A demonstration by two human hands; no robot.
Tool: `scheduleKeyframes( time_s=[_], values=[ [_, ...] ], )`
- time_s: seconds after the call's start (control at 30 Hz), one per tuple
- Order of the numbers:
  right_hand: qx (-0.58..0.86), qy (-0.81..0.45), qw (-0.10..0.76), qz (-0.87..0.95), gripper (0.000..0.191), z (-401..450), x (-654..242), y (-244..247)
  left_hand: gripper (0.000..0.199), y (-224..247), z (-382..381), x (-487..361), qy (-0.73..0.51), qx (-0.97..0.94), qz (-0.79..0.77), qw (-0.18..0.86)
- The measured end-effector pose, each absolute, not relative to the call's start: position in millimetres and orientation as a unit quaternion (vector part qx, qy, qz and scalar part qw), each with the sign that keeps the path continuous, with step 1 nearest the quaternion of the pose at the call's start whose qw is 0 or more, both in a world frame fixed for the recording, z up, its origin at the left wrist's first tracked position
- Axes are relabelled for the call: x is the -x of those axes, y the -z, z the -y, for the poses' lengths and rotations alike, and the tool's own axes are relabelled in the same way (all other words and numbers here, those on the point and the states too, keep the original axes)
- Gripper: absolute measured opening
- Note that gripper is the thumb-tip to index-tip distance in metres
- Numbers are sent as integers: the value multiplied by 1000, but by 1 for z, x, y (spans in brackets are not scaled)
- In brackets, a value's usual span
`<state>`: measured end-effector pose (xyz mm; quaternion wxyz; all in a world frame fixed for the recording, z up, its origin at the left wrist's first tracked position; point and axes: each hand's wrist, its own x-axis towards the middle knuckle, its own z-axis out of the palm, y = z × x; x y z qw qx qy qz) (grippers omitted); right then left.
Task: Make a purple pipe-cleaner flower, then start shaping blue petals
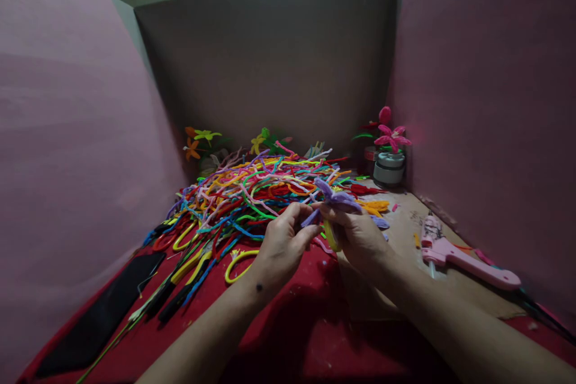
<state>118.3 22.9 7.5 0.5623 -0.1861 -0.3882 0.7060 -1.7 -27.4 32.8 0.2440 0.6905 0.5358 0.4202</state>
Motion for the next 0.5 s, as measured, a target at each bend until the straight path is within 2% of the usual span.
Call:
scheduleKeyframes(
  time_s=[0.13, 0.23, 0.33, 0.5],
  values=[
    [243, -671, 585, 385, 14, -24, -117, -6, 24, -18, 26, 5, -323, -777, -530, -105],
    [247, -660, 601, 377, 10, -21, -116, -7, 29, -8, 25, 4, -237, -772, -522, -273],
    [241, -665, 601, 373, 10, -19, -115, -5, 23, -5, 22, 4, -210, -768, -527, -297],
    [258, -627, 602, 423, 10, -22, -114, 5, 21, -2, 18, 2, -273, -777, -539, -176]
  ],
)
